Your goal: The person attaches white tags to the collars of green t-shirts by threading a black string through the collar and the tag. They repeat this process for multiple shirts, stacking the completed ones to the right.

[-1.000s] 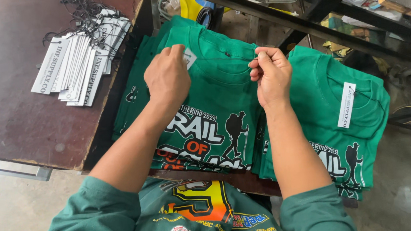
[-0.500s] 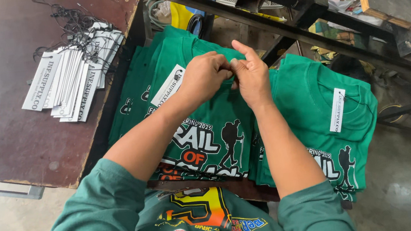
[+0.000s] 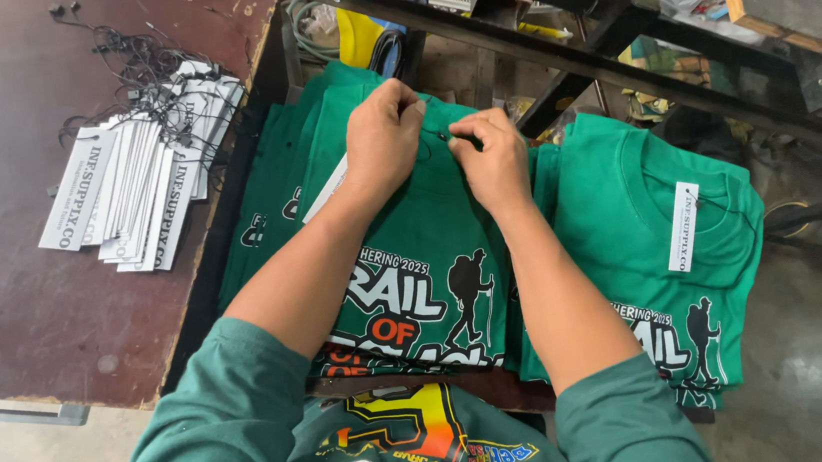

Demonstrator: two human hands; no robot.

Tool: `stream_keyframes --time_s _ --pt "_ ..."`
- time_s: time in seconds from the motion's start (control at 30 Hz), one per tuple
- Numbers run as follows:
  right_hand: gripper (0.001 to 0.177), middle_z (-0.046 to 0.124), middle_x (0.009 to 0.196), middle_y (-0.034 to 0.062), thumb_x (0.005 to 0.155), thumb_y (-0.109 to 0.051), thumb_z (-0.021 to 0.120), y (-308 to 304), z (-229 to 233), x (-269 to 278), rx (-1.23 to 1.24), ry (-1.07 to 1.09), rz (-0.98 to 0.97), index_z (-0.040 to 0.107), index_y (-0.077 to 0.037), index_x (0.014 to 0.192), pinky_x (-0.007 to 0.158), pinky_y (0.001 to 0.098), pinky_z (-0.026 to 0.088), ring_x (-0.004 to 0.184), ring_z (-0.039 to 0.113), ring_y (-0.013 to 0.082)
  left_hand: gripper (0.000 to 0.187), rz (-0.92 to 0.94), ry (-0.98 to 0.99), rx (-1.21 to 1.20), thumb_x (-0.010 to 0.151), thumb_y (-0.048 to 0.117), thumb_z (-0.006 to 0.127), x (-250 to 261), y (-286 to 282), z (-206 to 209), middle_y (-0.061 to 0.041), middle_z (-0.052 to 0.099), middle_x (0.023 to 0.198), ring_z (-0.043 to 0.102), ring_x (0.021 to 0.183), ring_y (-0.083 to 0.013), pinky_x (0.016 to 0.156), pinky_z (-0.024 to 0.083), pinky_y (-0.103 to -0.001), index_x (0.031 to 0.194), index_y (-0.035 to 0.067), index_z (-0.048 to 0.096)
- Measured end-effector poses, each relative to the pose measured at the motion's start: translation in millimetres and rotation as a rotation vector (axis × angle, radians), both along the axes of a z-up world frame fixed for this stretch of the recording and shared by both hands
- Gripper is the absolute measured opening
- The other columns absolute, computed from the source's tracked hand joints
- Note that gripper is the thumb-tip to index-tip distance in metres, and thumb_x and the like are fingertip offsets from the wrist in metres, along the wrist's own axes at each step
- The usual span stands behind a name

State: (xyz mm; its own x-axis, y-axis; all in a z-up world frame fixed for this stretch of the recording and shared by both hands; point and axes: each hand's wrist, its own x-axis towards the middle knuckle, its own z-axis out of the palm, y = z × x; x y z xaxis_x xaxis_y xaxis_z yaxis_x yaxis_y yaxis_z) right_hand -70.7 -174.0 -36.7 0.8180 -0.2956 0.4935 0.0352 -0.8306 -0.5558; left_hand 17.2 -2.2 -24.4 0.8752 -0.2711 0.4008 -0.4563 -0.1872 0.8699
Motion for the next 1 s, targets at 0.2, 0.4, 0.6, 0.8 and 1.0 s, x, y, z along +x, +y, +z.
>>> stream_keyframes --time_s 0.2,0.4,0.6,0.8,1.0 --pt "0.006 0.063 0.087 -0.0039 0.085 -0.025 0.083 -2 7 8 -0.297 -0.015 0.051 0.078 -0.023 0.089 0.080 0.0400 0.053 0.090 0.063 0.0234 0.006 0.009 -0.033 0.026 0.092 0.014 0.071 0 0 -2 -0.010 0.068 0.078 0.071 0.081 -0.0348 0.070 0.055 -0.045 0.093 0.013 0.065" --pt "0.011 0.057 0.082 -0.0002 0.091 -0.019 0.075 -2 9 13 -0.325 -0.094 0.137 0.067 -0.019 0.083 0.078 0.0388 0.051 0.087 0.062 0.0266 0.009 -0.004 -0.056 0.072 0.090 0.018 0.073 -1 1 -4 -0.006 0.066 0.079 0.070 0.082 -0.0320 0.071 0.055 -0.044 0.092 0.018 0.064" --pt "0.020 0.050 0.079 -0.0049 0.081 -0.027 0.077 -6 6 20 -0.742 -0.136 0.132 0.058 -0.023 0.080 0.075 0.0371 0.045 0.086 0.058 0.0197 0.010 0.006 -0.048 0.072 0.090 0.019 0.073 -2 -2 -8 -0.006 0.065 0.079 0.070 0.083 -0.0322 0.071 0.054 -0.044 0.091 0.018 0.063" --pt "0.010 0.056 0.087 0.0103 0.094 -0.016 0.067 -7 12 22 -0.341 -0.108 0.213 0.060 -0.011 0.089 0.072 0.0503 0.048 0.086 0.060 0.0397 0.015 0.004 -0.218 0.212 0.082 0.021 0.079 7 -13 -25 0.001 0.070 0.093 0.068 0.096 -0.0265 0.079 0.054 -0.040 0.080 0.017 0.065" --pt "0.016 0.062 0.098 -0.0019 0.100 -0.024 0.065 1 14 15 -0.326 -0.101 0.118 0.058 -0.016 0.088 0.079 0.0424 0.046 0.095 0.063 0.0258 0.016 0.082 -0.350 0.384 0.078 0.021 0.082 5 -24 -38 0.002 0.062 0.080 0.063 0.089 -0.0221 0.075 0.053 -0.033 0.076 0.017 0.067"
